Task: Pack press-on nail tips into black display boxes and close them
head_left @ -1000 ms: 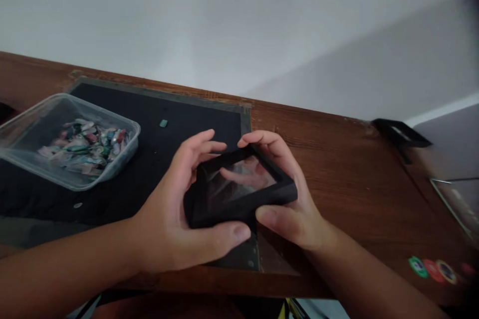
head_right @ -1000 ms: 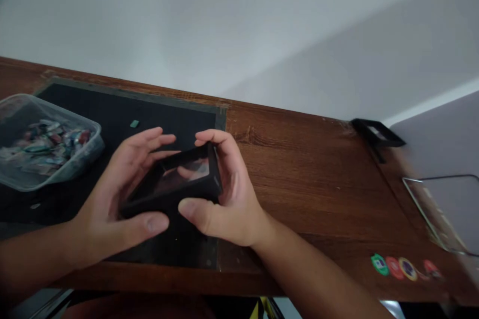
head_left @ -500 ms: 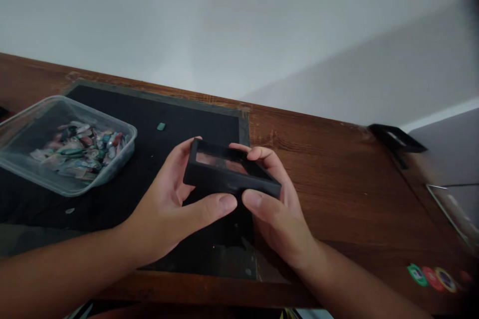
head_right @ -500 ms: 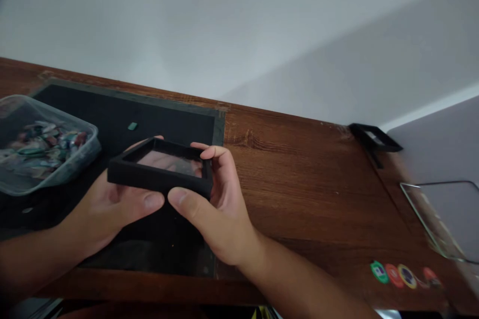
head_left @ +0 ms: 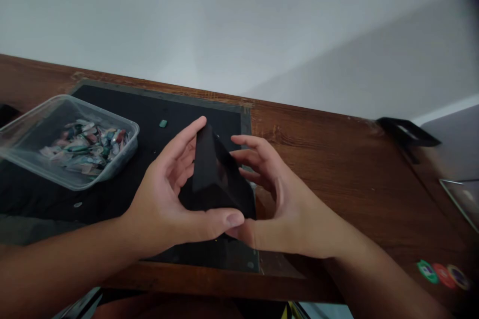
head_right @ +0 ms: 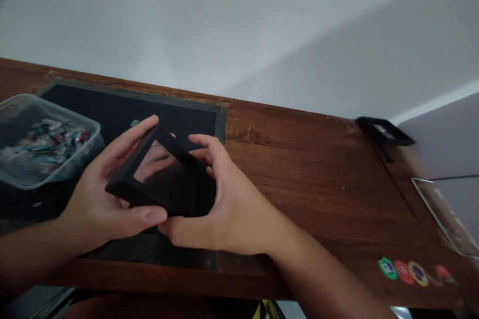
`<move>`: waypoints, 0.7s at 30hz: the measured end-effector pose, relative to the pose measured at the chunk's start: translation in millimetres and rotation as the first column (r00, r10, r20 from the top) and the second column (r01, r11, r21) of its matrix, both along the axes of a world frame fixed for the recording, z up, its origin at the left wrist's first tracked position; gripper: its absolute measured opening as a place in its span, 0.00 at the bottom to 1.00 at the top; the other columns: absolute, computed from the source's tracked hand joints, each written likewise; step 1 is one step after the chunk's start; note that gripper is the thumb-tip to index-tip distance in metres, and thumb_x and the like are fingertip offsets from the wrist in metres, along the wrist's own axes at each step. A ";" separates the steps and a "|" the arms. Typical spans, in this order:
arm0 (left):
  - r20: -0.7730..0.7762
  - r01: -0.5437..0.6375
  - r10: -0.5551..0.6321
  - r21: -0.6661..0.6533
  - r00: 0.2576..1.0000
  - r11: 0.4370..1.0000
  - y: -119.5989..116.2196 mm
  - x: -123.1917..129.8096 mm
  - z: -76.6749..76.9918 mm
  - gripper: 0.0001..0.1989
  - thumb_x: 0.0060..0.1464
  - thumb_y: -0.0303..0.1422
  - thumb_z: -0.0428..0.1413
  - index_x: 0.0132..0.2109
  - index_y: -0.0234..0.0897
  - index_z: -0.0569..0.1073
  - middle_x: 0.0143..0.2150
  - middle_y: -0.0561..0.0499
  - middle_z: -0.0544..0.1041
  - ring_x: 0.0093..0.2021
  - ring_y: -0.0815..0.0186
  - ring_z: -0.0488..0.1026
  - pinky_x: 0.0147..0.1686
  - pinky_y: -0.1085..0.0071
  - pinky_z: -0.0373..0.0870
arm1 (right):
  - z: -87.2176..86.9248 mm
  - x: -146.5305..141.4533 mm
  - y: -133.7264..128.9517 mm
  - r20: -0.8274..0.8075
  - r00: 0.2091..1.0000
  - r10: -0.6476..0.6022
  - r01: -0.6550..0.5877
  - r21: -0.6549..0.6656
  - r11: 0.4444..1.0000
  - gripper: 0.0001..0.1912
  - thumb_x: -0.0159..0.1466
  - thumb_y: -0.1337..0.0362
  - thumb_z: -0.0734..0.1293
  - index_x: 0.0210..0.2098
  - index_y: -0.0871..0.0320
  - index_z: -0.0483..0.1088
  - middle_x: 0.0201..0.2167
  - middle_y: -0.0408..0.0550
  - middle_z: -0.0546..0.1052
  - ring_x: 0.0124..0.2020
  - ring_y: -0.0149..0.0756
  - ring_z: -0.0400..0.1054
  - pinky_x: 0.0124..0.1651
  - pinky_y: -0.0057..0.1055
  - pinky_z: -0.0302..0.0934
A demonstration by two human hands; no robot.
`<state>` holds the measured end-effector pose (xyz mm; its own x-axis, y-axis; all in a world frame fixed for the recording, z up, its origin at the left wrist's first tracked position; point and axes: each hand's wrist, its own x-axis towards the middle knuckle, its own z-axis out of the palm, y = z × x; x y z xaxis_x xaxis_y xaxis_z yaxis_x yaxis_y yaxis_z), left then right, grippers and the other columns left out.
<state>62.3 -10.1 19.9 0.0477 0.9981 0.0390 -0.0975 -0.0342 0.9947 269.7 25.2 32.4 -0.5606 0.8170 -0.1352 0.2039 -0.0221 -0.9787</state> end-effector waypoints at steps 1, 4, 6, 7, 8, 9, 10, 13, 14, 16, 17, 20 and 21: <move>-0.029 0.027 -0.027 0.005 0.999 1.000 0.5 -0.9 0.2 0.55 0.37 0.37 0.79 0.72 0.49 0.66 0.62 0.45 0.80 0.65 0.43 0.77 0.65 0.47 0.78 | 0.0 0.9 -0.7 0.005 1.000 0.012 -0.012 0.028 1.000 0.62 0.48 0.62 0.84 0.72 0.44 0.48 0.64 0.55 0.70 0.70 0.56 0.65 0.75 0.64 0.53; -0.133 0.080 -0.081 -0.010 0.988 0.997 1.7 -3.4 0.4 0.55 0.37 0.42 0.79 0.71 0.44 0.67 0.58 0.41 0.82 0.61 0.41 0.79 0.60 0.45 0.80 | -2.5 1.6 -2.7 -0.025 0.998 0.065 -0.065 -0.010 0.998 0.73 0.48 0.64 0.84 0.77 0.43 0.33 0.64 0.57 0.70 0.67 0.56 0.69 0.68 0.60 0.67; -0.214 0.102 -0.112 -0.053 0.970 0.993 1.0 -4.5 0.4 0.56 0.37 0.45 0.78 0.72 0.43 0.66 0.61 0.39 0.80 0.64 0.38 0.76 0.63 0.41 0.76 | -5.3 1.9 -3.3 -0.046 0.993 0.105 -0.108 -0.051 0.993 0.75 0.48 0.65 0.84 0.77 0.43 0.31 0.64 0.58 0.70 0.64 0.55 0.72 0.63 0.56 0.71; -0.248 0.119 -0.134 -0.076 0.959 0.990 0.0 -4.6 0.4 0.57 0.38 0.47 0.77 0.73 0.42 0.65 0.63 0.38 0.79 0.66 0.37 0.74 0.64 0.40 0.74 | -6.5 2.4 -3.5 -0.049 0.991 0.125 -0.128 -0.052 0.990 0.74 0.48 0.66 0.83 0.77 0.43 0.32 0.64 0.57 0.70 0.63 0.54 0.73 0.63 0.56 0.72; -0.279 0.136 -0.157 -0.092 0.948 0.986 -1.2 -4.6 0.4 0.57 0.39 0.47 0.76 0.74 0.41 0.64 0.64 0.37 0.78 0.66 0.37 0.74 0.66 0.38 0.72 | -7.5 3.1 -3.7 -0.049 0.988 0.143 -0.145 -0.041 0.989 0.72 0.48 0.66 0.83 0.77 0.43 0.34 0.65 0.57 0.70 0.62 0.53 0.74 0.64 0.55 0.72; -0.311 0.143 -0.165 -0.091 0.936 0.985 -2.5 -4.4 0.5 0.56 0.41 0.48 0.74 0.75 0.41 0.63 0.64 0.37 0.77 0.66 0.38 0.74 0.67 0.38 0.71 | -8.0 3.8 -4.0 -0.046 0.986 0.158 -0.159 -0.022 0.987 0.69 0.49 0.67 0.82 0.77 0.43 0.37 0.65 0.57 0.69 0.62 0.53 0.74 0.64 0.55 0.72; -0.349 0.145 -0.161 -0.072 0.923 0.987 -3.8 -4.1 0.5 0.56 0.42 0.47 0.73 0.75 0.41 0.62 0.64 0.38 0.77 0.65 0.39 0.74 0.67 0.39 0.71 | -8.1 4.6 -4.5 -0.040 0.984 0.173 -0.173 -0.004 0.985 0.65 0.50 0.67 0.80 0.76 0.43 0.40 0.66 0.57 0.69 0.62 0.52 0.74 0.64 0.54 0.72; -0.480 0.170 -0.121 0.059 0.869 0.984 -6.0 -3.7 0.5 0.53 0.42 0.44 0.71 0.74 0.44 0.63 0.64 0.41 0.77 0.62 0.42 0.76 0.64 0.44 0.74 | -5.5 5.9 -6.4 -0.022 0.979 0.202 -0.202 0.032 0.979 0.56 0.53 0.67 0.78 0.74 0.44 0.49 0.67 0.56 0.68 0.63 0.52 0.73 0.62 0.51 0.74; -0.517 0.186 -0.106 0.105 0.850 0.977 -5.9 -3.8 0.5 0.52 0.41 0.43 0.71 0.73 0.45 0.63 0.64 0.42 0.77 0.61 0.43 0.76 0.63 0.46 0.75 | -4.0 5.9 -7.0 -0.014 0.978 0.207 -0.206 0.040 0.978 0.55 0.52 0.66 0.78 0.73 0.45 0.50 0.67 0.56 0.69 0.63 0.52 0.72 0.61 0.50 0.75; -0.563 0.222 -0.091 0.170 0.821 0.960 -5.0 -4.5 0.7 0.51 0.40 0.42 0.71 0.71 0.45 0.65 0.63 0.43 0.77 0.60 0.44 0.77 0.60 0.50 0.77 | -0.7 5.3 -7.5 0.007 0.976 0.220 -0.220 0.056 0.974 0.55 0.51 0.65 0.79 0.72 0.46 0.52 0.66 0.56 0.70 0.63 0.53 0.72 0.60 0.49 0.76; -0.573 0.228 -0.078 0.196 0.816 0.954 -4.4 -4.8 0.9 0.50 0.39 0.41 0.70 0.71 0.45 0.65 0.62 0.44 0.77 0.59 0.45 0.78 0.59 0.51 0.77 | 0.9 4.9 -7.3 0.016 0.973 0.231 -0.232 0.065 0.971 0.55 0.50 0.64 0.80 0.71 0.47 0.52 0.65 0.56 0.70 0.62 0.53 0.73 0.59 0.48 0.76; -0.587 0.249 -0.061 0.246 0.807 0.937 -2.9 -5.2 2.1 0.49 0.39 0.43 0.70 0.69 0.43 0.66 0.60 0.44 0.78 0.56 0.47 0.79 0.57 0.52 0.77 | 4.6 4.3 -5.6 0.039 0.966 0.257 -0.260 0.089 0.962 0.54 0.49 0.63 0.79 0.69 0.48 0.52 0.64 0.57 0.71 0.59 0.52 0.74 0.56 0.46 0.77; -0.593 0.255 -0.057 0.256 0.803 0.932 -2.8 -5.0 2.5 0.49 0.38 0.43 0.71 0.69 0.42 0.66 0.59 0.44 0.79 0.55 0.48 0.79 0.57 0.52 0.77 | 5.3 4.4 -5.0 0.046 0.964 0.264 -0.267 0.097 0.959 0.53 0.49 0.63 0.79 0.68 0.49 0.52 0.63 0.56 0.71 0.58 0.51 0.74 0.56 0.45 0.77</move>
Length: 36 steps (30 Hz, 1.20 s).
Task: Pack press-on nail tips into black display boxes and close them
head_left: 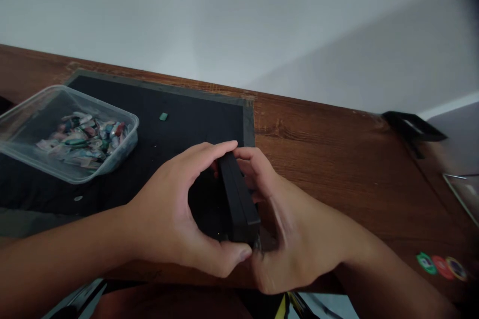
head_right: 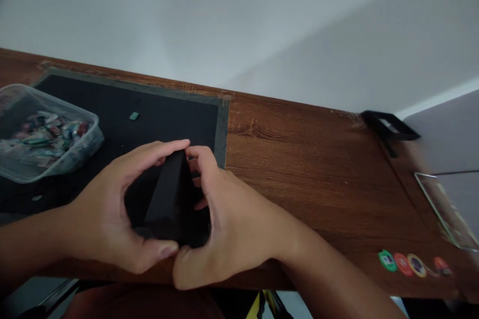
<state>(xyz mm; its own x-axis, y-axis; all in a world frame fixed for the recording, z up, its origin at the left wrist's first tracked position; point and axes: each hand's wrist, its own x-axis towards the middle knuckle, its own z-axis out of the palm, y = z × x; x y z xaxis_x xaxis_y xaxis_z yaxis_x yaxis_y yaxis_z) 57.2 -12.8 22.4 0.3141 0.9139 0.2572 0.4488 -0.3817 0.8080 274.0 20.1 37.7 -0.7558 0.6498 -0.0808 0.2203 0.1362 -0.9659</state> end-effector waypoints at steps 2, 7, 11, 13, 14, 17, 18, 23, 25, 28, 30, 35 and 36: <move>-0.016 0.016 -0.016 0.021 1.000 1.000 0.1 0.5 0.2 0.50 0.38 0.43 0.71 0.68 0.42 0.65 0.58 0.44 0.79 0.54 0.49 0.79 0.55 0.53 0.77 | 0.0 0.7 0.8 0.010 1.000 0.004 -0.004 0.016 1.000 0.52 0.49 0.63 0.80 0.66 0.49 0.53 0.62 0.55 0.72 0.56 0.50 0.75 0.55 0.44 0.77; -0.001 0.056 -0.056 0.083 0.998 0.995 1.6 0.2 -3.1 0.50 0.40 0.43 0.71 0.70 0.48 0.64 0.54 0.46 0.77 0.50 0.51 0.78 0.50 0.53 0.77 | -4.9 2.6 -0.3 0.022 0.999 0.045 -0.045 0.009 0.999 0.53 0.51 0.61 0.79 0.68 0.48 0.50 0.44 0.45 0.76 0.36 0.39 0.75 0.41 0.39 0.77; 0.002 0.096 -0.098 0.170 0.995 0.981 5.6 -1.9 -1.6 0.49 0.39 0.40 0.69 0.70 0.44 0.65 0.51 0.45 0.76 0.47 0.51 0.78 0.46 0.52 0.78 | -6.1 2.6 2.7 -0.026 0.997 0.072 -0.073 -0.015 0.997 0.57 0.53 0.64 0.76 0.74 0.46 0.44 0.45 0.46 0.77 0.33 0.36 0.75 0.28 0.29 0.69; 0.036 0.097 -0.103 0.136 0.994 0.986 7.2 -3.3 1.6 0.47 0.41 0.40 0.68 0.69 0.41 0.66 0.52 0.44 0.77 0.49 0.49 0.78 0.48 0.51 0.79 | -3.9 5.2 7.3 -0.079 0.991 0.105 -0.106 -0.015 0.994 0.59 0.54 0.65 0.76 0.76 0.46 0.44 0.54 0.51 0.77 0.40 0.39 0.78 0.33 0.30 0.73; 0.063 0.104 -0.111 0.094 0.992 0.990 7.9 -4.2 3.1 0.45 0.43 0.41 0.69 0.69 0.41 0.66 0.55 0.43 0.77 0.51 0.47 0.78 0.51 0.50 0.79 | -2.2 7.7 10.0 -0.105 0.986 0.126 -0.128 -0.009 0.992 0.58 0.54 0.65 0.77 0.76 0.46 0.45 0.58 0.52 0.76 0.46 0.42 0.79 0.38 0.32 0.76; 0.201 0.178 -0.175 0.001 0.964 0.984 10.3 -7.0 4.8 0.43 0.48 0.40 0.69 0.70 0.45 0.65 0.62 0.45 0.77 0.59 0.44 0.78 0.60 0.49 0.77 | 2.6 17.9 18.4 -0.167 0.978 0.121 -0.127 -0.027 0.992 0.49 0.58 0.66 0.74 0.75 0.43 0.55 0.68 0.48 0.72 0.63 0.48 0.74 0.55 0.39 0.76; 0.256 0.224 -0.217 0.003 0.942 0.975 11.5 -7.9 4.2 0.43 0.49 0.38 0.70 0.70 0.47 0.65 0.63 0.46 0.77 0.60 0.44 0.78 0.61 0.50 0.77 | 3.8 21.1 21.5 -0.191 0.977 0.089 -0.104 -0.068 0.992 0.44 0.59 0.66 0.73 0.73 0.42 0.60 0.68 0.45 0.72 0.66 0.48 0.72 0.59 0.41 0.74; 0.364 0.309 -0.321 0.092 0.874 0.946 18.6 -11.7 -2.4 0.39 0.52 0.32 0.70 0.68 0.47 0.65 0.59 0.45 0.75 0.60 0.50 0.77 0.61 0.55 0.76 | 2.5 28.1 42.4 -0.330 0.944 -0.022 -0.064 -0.245 0.967 0.27 0.60 0.62 0.71 0.60 0.48 0.78 0.61 0.45 0.81 0.61 0.53 0.77 0.58 0.46 0.75; 0.318 0.298 -0.320 0.117 0.893 0.948 20.8 -13.5 -5.4 0.36 0.55 0.33 0.68 0.67 0.46 0.65 0.55 0.46 0.75 0.57 0.54 0.77 0.57 0.59 0.78 | -1.1 28.3 51.9 -0.353 0.931 -0.098 0.004 -0.256 0.967 0.25 0.59 0.61 0.71 0.55 0.52 0.81 0.57 0.48 0.84 0.55 0.54 0.81 0.53 0.46 0.77; 0.277 0.243 -0.255 0.076 0.926 0.967 22.9 -16.2 -11.7 0.31 0.56 0.32 0.67 0.63 0.47 0.67 0.54 0.47 0.75 0.54 0.59 0.77 0.51 0.67 0.78 | -8.7 28.2 61.9 -0.366 0.892 -0.265 0.191 -0.225 0.955 0.15 0.60 0.61 0.72 0.45 0.54 0.85 0.46 0.49 0.88 0.47 0.50 0.84 0.50 0.44 0.80; 0.270 0.173 -0.177 0.039 0.946 0.984 23.6 -17.5 -16.8 0.30 0.54 0.33 0.69 0.61 0.46 0.68 0.56 0.47 0.75 0.55 0.59 0.77 0.54 0.67 0.77 | -13.6 27.6 65.1 -0.369 0.862 -0.348 0.302 -0.179 0.937 0.10 0.63 0.58 0.74 0.39 0.54 0.85 0.39 0.48 0.88 0.39 0.45 0.85 0.43 0.39 0.81; 0.113 0.058 -0.059 0.008 0.992 0.998 24.2 -18.7 -23.3 0.32 0.54 0.42 0.72 0.62 0.49 0.71 0.68 0.45 0.73 0.71 0.50 0.69 0.71 0.54 0.67 | -20.1 24.0 69.6 -0.443 0.748 -0.494 0.560 0.024 0.828 0.15 0.61 0.48 0.81 0.31 0.53 0.81 0.30 0.44 0.85 0.26 0.35 0.79 0.24 0.28 0.73; 0.036 0.029 -0.029 0.012 0.999 1.000 24.8 -18.9 -23.1 0.31 0.55 0.44 0.71 0.63 0.51 0.72 0.72 0.47 0.71 0.74 0.48 0.65 0.74 0.51 0.63 | -20.6 23.8 71.2 -0.463 0.723 -0.513 0.606 0.070 0.792 0.17 0.59 0.47 0.81 0.29 0.53 0.80 0.28 0.44 0.84 0.24 0.33 0.78 0.24 0.28 0.73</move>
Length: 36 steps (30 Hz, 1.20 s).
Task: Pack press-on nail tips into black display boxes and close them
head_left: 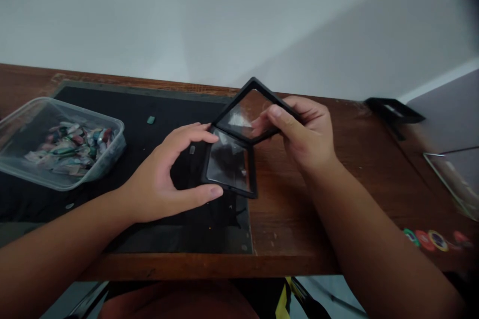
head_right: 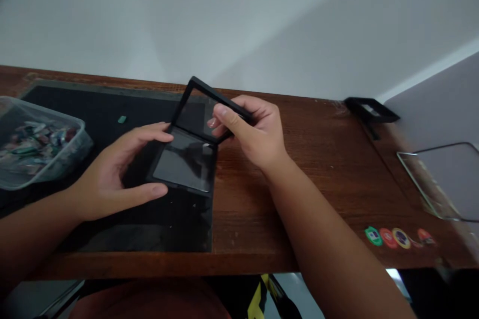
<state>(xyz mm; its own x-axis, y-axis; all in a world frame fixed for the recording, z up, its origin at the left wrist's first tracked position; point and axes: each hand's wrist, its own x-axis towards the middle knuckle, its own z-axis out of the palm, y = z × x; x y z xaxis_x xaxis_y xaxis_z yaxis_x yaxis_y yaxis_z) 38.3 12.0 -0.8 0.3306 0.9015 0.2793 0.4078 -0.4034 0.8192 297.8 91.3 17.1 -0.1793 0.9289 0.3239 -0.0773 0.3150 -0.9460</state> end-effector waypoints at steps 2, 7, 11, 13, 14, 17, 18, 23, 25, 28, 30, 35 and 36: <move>-0.159 -0.060 0.060 0.005 0.986 0.998 2.6 -0.8 0.5 0.31 0.57 0.48 0.69 0.65 0.52 0.73 0.75 0.48 0.69 0.78 0.47 0.60 0.77 0.45 0.58 | -1.2 0.9 4.2 0.027 0.995 -0.099 0.096 0.092 0.991 0.20 0.58 0.45 0.82 0.27 0.52 0.78 0.25 0.43 0.82 0.22 0.32 0.75 0.25 0.30 0.72; -0.486 -0.162 0.168 0.056 0.858 0.985 14.6 -7.7 -1.9 0.28 0.63 0.47 0.59 0.64 0.38 0.77 0.71 0.40 0.74 0.76 0.40 0.61 0.74 0.33 0.59 | -8.2 7.6 14.6 0.087 0.964 -0.250 0.229 0.200 0.953 0.18 0.60 0.47 0.81 0.28 0.52 0.78 0.28 0.44 0.83 0.26 0.33 0.75 0.30 0.34 0.73; -0.593 -0.152 0.203 0.135 0.779 0.979 20.0 -13.5 -4.0 0.20 0.66 0.40 0.54 0.57 0.37 0.82 0.67 0.39 0.77 0.72 0.40 0.65 0.72 0.32 0.61 | -15.3 9.6 17.2 0.210 0.947 -0.245 0.201 0.210 0.957 0.14 0.63 0.51 0.79 0.30 0.52 0.80 0.29 0.44 0.83 0.29 0.35 0.75 0.31 0.34 0.70; -0.617 -0.138 0.202 0.150 0.761 0.979 20.9 -15.2 -4.6 0.18 0.67 0.38 0.55 0.56 0.38 0.83 0.66 0.40 0.79 0.70 0.41 0.67 0.71 0.34 0.63 | -17.9 9.2 17.0 0.251 0.946 -0.205 0.157 0.197 0.968 0.14 0.64 0.51 0.79 0.30 0.52 0.80 0.29 0.44 0.82 0.29 0.36 0.75 0.30 0.34 0.68; -0.623 -0.136 0.205 0.156 0.755 0.978 21.4 -16.0 -5.1 0.17 0.67 0.38 0.55 0.55 0.39 0.84 0.65 0.40 0.79 0.69 0.41 0.68 0.71 0.34 0.63 | -18.8 8.9 16.8 0.260 0.949 -0.181 0.134 0.186 0.973 0.14 0.64 0.51 0.78 0.30 0.53 0.80 0.28 0.44 0.82 0.29 0.36 0.75 0.29 0.34 0.68; -0.633 -0.134 0.215 0.173 0.744 0.976 23.2 -17.8 -7.1 0.15 0.66 0.38 0.58 0.53 0.40 0.84 0.64 0.42 0.80 0.69 0.41 0.68 0.71 0.35 0.63 | -20.0 7.9 15.4 0.251 0.959 -0.127 0.088 0.164 0.983 0.13 0.65 0.52 0.78 0.30 0.53 0.80 0.28 0.45 0.82 0.30 0.36 0.75 0.30 0.33 0.68; -0.634 -0.130 0.213 0.175 0.743 0.976 23.9 -18.3 -7.7 0.14 0.66 0.38 0.58 0.53 0.39 0.84 0.63 0.42 0.80 0.69 0.40 0.68 0.71 0.36 0.63 | -19.8 7.6 14.8 0.246 0.962 -0.118 0.081 0.156 0.984 0.13 0.65 0.52 0.78 0.30 0.53 0.80 0.28 0.45 0.82 0.30 0.36 0.76 0.30 0.33 0.68; -0.565 -0.104 0.222 0.234 0.795 0.967 22.8 -15.1 -1.0 0.14 0.69 0.38 0.56 0.52 0.38 0.82 0.62 0.41 0.80 0.69 0.43 0.68 0.71 0.40 0.63 | -17.4 3.8 10.0 0.245 0.969 -0.038 0.019 0.080 0.997 0.17 0.63 0.48 0.79 0.30 0.54 0.80 0.29 0.46 0.83 0.31 0.36 0.76 0.31 0.33 0.70; -0.494 -0.113 0.260 0.306 0.830 0.945 19.1 -11.4 5.6 0.13 0.70 0.38 0.56 0.53 0.38 0.81 0.59 0.42 0.81 0.65 0.47 0.71 0.68 0.46 0.66 | -16.5 0.3 7.1 0.256 0.967 -0.005 -0.010 0.059 0.998 0.18 0.61 0.47 0.80 0.30 0.54 0.81 0.29 0.46 0.83 0.30 0.36 0.75 0.32 0.33 0.70; -0.429 -0.094 0.248 0.349 0.869 0.932 12.8 -6.0 13.1 0.11 0.71 0.36 0.56 0.54 0.38 0.80 0.47 0.46 0.81 0.52 0.56 0.76 0.56 0.57 0.72 | -15.3 -6.9 1.3 0.260 0.965 0.045 -0.063 0.063 0.996 0.17 0.58 0.48 0.82 0.30 0.55 0.81 0.27 0.45 0.82 0.29 0.34 0.73 0.33 0.32 0.68; -0.427 -0.060 0.185 0.288 0.885 0.956 10.0 -3.2 14.3 0.10 0.71 0.36 0.57 0.53 0.40 0.80 0.39 0.51 0.78 0.43 0.60 0.75 0.47 0.62 0.72 | -14.6 -11.8 -2.9 0.249 0.965 0.083 -0.104 0.074 0.992 0.17 0.56 0.50 0.83 0.29 0.55 0.81 0.27 0.44 0.82 0.28 0.34 0.72 0.32 0.31 0.67; -0.427 -0.048 0.068 0.057 0.902 0.997 7.7 1.6 9.2 0.11 0.68 0.40 0.58 0.49 0.43 0.83 0.31 0.54 0.72 0.32 0.64 0.71 0.34 0.66 0.66 | -13.3 -19.5 -11.2 0.224 0.966 0.132 -0.157 0.095 0.983 0.14 0.57 0.53 0.83 0.29 0.55 0.81 0.27 0.43 0.82 0.27 0.32 0.71 0.30 0.29 0.66; -0.427 -0.051 0.058 0.027 0.902 0.998 7.5 2.2 7.8 0.11 0.68 0.41 0.58 0.49 0.43 0.83 0.31 0.54 0.71 0.31 0.64 0.71 0.33 0.66 0.65 | -13.1 -20.1 -12.1 0.228 0.965 0.132 -0.159 0.101 0.982 0.14 0.58 0.53 0.83 0.29 0.55 0.81 0.27 0.43 0.82 0.27 0.32 0.71 0.30 0.28 0.66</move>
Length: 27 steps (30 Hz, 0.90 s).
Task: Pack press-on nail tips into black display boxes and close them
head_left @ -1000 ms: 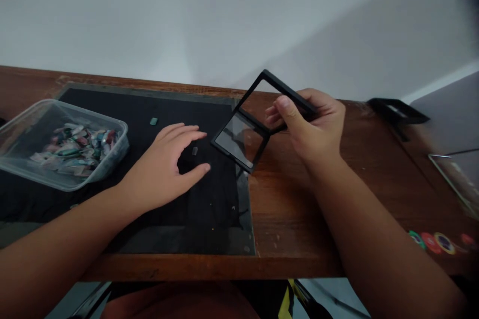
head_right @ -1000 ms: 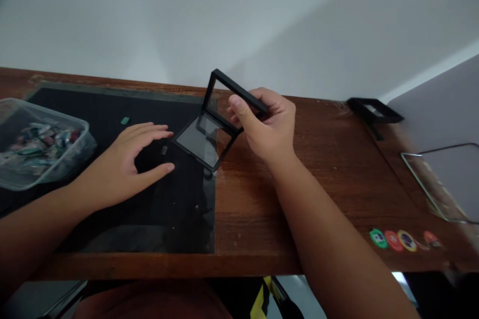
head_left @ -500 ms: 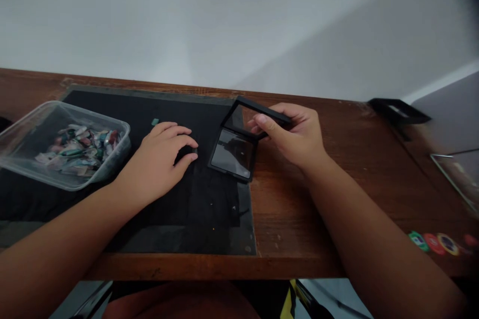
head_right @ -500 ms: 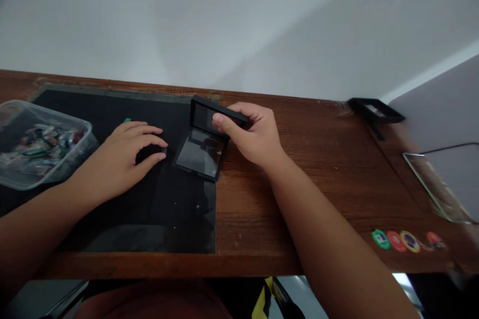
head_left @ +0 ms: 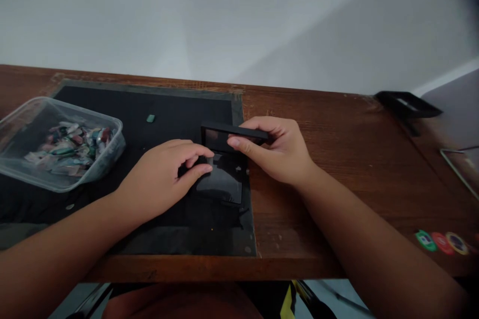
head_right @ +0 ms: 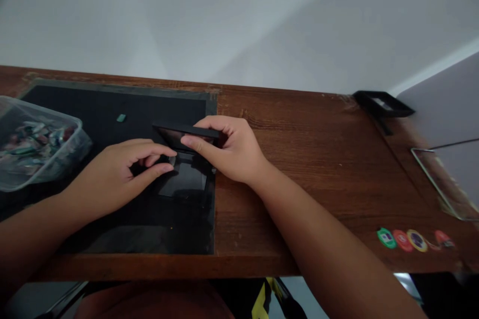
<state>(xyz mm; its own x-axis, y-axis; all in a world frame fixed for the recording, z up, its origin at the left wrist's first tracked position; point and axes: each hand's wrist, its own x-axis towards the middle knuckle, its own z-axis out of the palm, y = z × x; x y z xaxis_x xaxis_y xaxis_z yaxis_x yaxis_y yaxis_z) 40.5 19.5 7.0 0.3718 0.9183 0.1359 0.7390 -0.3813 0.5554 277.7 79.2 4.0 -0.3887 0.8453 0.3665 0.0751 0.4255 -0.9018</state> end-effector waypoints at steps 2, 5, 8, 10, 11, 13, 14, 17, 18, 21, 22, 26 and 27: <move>-0.009 -0.002 0.002 -0.046 1.000 0.999 -0.2 0.6 -2.5 0.11 0.66 0.41 0.59 0.47 0.45 0.84 0.30 0.54 0.72 0.30 0.64 0.70 0.33 0.66 0.64 | 0.1 -0.5 -1.0 0.013 1.000 0.005 -0.006 0.015 1.000 0.15 0.58 0.52 0.83 0.29 0.55 0.81 0.27 0.43 0.82 0.27 0.31 0.71 0.30 0.28 0.65; -0.046 -0.014 0.010 -0.091 0.999 0.996 0.3 0.7 -4.7 0.12 0.66 0.43 0.59 0.49 0.45 0.84 0.32 0.53 0.74 0.31 0.63 0.71 0.34 0.65 0.64 | -0.5 -0.4 -1.5 0.024 0.999 0.029 -0.030 0.033 0.999 0.16 0.59 0.51 0.82 0.30 0.55 0.81 0.27 0.43 0.81 0.27 0.31 0.71 0.29 0.28 0.65; -0.075 -0.028 0.021 -0.099 0.997 0.995 1.0 1.0 -4.7 0.14 0.66 0.43 0.57 0.51 0.45 0.83 0.33 0.53 0.75 0.33 0.62 0.73 0.35 0.64 0.65 | -1.6 0.1 -1.6 0.022 0.999 0.034 -0.035 0.040 0.999 0.15 0.60 0.51 0.82 0.30 0.56 0.81 0.27 0.43 0.81 0.27 0.31 0.71 0.29 0.27 0.64; -0.081 -0.046 0.038 -0.097 0.996 0.994 0.9 1.8 -3.9 0.14 0.66 0.42 0.56 0.50 0.44 0.83 0.32 0.53 0.75 0.33 0.62 0.73 0.34 0.64 0.65 | -2.1 0.5 -1.8 0.032 0.999 0.025 -0.026 0.037 0.999 0.15 0.60 0.51 0.82 0.30 0.56 0.81 0.27 0.43 0.81 0.27 0.31 0.71 0.29 0.27 0.63; -0.082 -0.056 0.048 -0.098 0.995 0.994 0.7 2.2 -3.3 0.14 0.65 0.41 0.56 0.50 0.44 0.83 0.32 0.53 0.75 0.32 0.62 0.72 0.34 0.65 0.64 | -2.0 0.6 -1.9 0.040 0.999 0.023 -0.024 0.034 0.999 0.15 0.60 0.51 0.82 0.31 0.56 0.81 0.27 0.43 0.81 0.28 0.32 0.71 0.29 0.27 0.63; -0.082 -0.065 0.057 -0.093 0.995 0.994 0.0 2.6 -1.5 0.13 0.64 0.42 0.57 0.49 0.44 0.83 0.31 0.54 0.74 0.31 0.63 0.71 0.33 0.65 0.63 | -1.1 0.7 -2.2 0.054 0.998 0.022 -0.024 0.033 0.999 0.16 0.59 0.52 0.82 0.31 0.57 0.81 0.28 0.44 0.82 0.29 0.33 0.73 0.30 0.28 0.64; -0.082 -0.061 0.054 -0.084 0.995 0.995 -0.3 2.4 0.1 0.13 0.63 0.42 0.58 0.49 0.44 0.82 0.31 0.54 0.74 0.31 0.63 0.71 0.33 0.65 0.63 | -0.3 0.7 -2.4 0.057 0.998 0.022 -0.024 0.032 0.999 0.16 0.59 0.52 0.82 0.31 0.57 0.81 0.28 0.44 0.82 0.29 0.33 0.73 0.31 0.28 0.65; -0.074 -0.063 0.059 -0.049 0.995 0.997 0.4 -1.1 7.8 0.16 0.60 0.47 0.60 0.48 0.45 0.82 0.32 0.54 0.74 0.32 0.62 0.71 0.34 0.64 0.64 | 2.5 0.4 -3.2 0.060 0.998 -0.007 0.006 0.021 1.000 0.16 0.57 0.51 0.83 0.31 0.56 0.81 0.27 0.44 0.82 0.28 0.33 0.73 0.30 0.29 0.65; -0.074 -0.085 0.081 -0.050 0.994 0.995 1.5 -3.2 11.0 0.16 0.60 0.48 0.60 0.46 0.45 0.82 0.32 0.53 0.74 0.32 0.61 0.71 0.34 0.63 0.64 | 3.2 0.5 -3.5 0.057 0.998 -0.028 0.027 0.019 0.999 0.16 0.57 0.51 0.83 0.30 0.56 0.81 0.27 0.44 0.82 0.28 0.33 0.73 0.30 0.29 0.65; -0.088 -0.214 0.214 0.011 0.973 0.977 7.4 -11.0 17.6 0.13 0.61 0.45 0.56 0.44 0.44 0.79 0.35 0.50 0.76 0.36 0.57 0.74 0.37 0.59 0.69 | 4.4 1.9 -4.3 0.058 0.992 -0.111 0.109 0.036 0.993 0.17 0.56 0.50 0.84 0.30 0.54 0.81 0.27 0.44 0.82 0.27 0.33 0.71 0.27 0.30 0.62; -0.099 -0.260 0.266 0.070 0.959 0.963 9.8 -13.5 17.5 0.14 0.61 0.44 0.55 0.47 0.43 0.78 0.40 0.47 0.78 0.42 0.53 0.76 0.43 0.56 0.72 | 4.3 2.8 -4.4 0.062 0.990 -0.130 0.127 0.040 0.991 0.17 0.57 0.49 0.83 0.31 0.53 0.81 0.27 0.44 0.81 0.26 0.33 0.70 0.26 0.30 0.61; -0.205 -0.311 0.355 0.216 0.912 0.925 18.1 -19.4 3.3 0.37 0.66 0.48 0.52 0.71 0.24 0.64 0.70 0.30 0.69 0.74 0.38 0.60 0.74 0.46 0.58 | 2.3 6.8 -3.4 0.013 0.991 -0.130 0.129 0.057 0.990 0.20 0.64 0.39 0.75 0.33 0.49 0.81 0.28 0.46 0.81 0.27 0.36 0.71 0.27 0.35 0.63; -0.233 -0.313 0.356 0.202 0.905 0.928 19.6 -20.2 -2.0 0.42 0.67 0.50 0.51 0.74 0.20 0.59 0.75 0.27 0.63 0.78 0.36 0.54 0.77 0.44 0.52 | 1.6 7.4 -2.9 -0.008 0.992 -0.127 0.127 0.067 0.990 0.21 0.64 0.38 0.74 0.33 0.48 0.81 0.29 0.46 0.81 0.28 0.37 0.72 0.29 0.36 0.65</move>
